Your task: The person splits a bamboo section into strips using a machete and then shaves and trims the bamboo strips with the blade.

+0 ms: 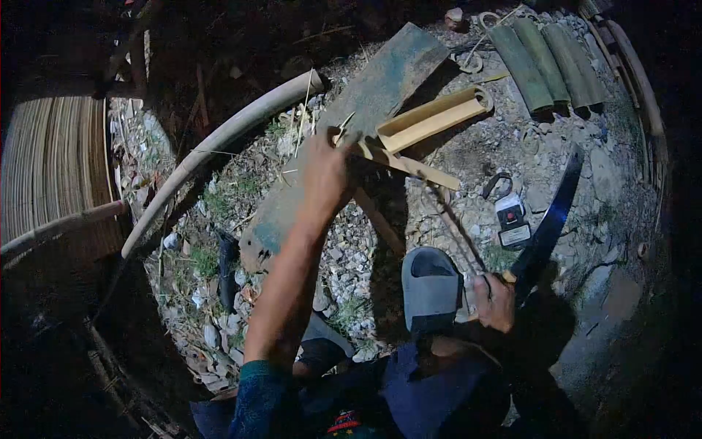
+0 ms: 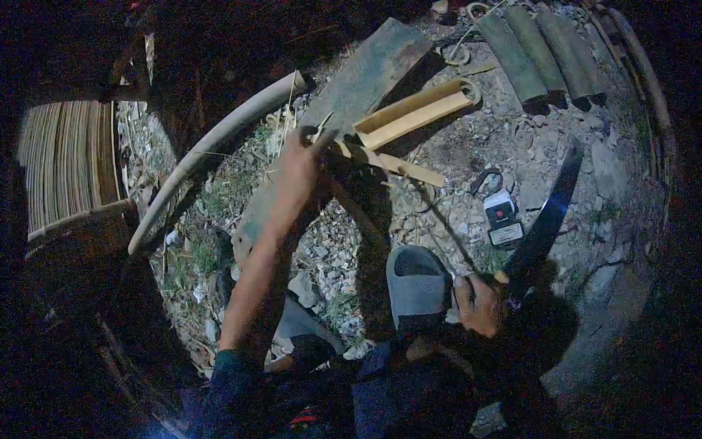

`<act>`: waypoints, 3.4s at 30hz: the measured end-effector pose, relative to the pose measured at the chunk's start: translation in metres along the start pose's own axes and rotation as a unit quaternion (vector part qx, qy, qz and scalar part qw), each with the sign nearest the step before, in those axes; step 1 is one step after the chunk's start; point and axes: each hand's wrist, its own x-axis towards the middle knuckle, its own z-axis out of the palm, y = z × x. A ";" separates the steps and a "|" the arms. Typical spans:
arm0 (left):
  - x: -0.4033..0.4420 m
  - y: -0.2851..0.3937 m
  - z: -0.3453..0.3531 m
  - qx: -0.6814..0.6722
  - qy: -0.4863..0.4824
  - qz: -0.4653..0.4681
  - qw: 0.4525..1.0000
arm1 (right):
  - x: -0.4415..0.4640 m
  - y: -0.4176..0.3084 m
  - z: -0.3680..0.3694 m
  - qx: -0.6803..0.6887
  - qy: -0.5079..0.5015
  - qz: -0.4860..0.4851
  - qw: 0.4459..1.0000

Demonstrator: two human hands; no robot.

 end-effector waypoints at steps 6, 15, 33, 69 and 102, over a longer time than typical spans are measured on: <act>-0.009 -0.023 0.007 0.117 0.026 0.144 0.982 | 0.029 -0.014 -0.019 0.017 -0.015 0.109 0.994; -0.127 0.044 -0.153 -0.285 0.313 -0.145 0.894 | 0.144 -0.049 -0.038 0.334 -0.063 0.345 0.875; -0.180 0.027 -0.118 -0.341 0.458 -0.239 0.786 | 0.226 -0.160 0.007 0.426 -0.166 -0.010 0.889; -0.182 -0.009 -0.116 -0.500 0.428 -0.166 0.734 | 0.234 -0.129 0.048 0.331 -0.151 0.060 0.929; -0.202 -0.021 -0.107 -0.415 0.424 -0.161 0.789 | 0.258 -0.132 -0.011 0.395 -0.145 -0.006 0.907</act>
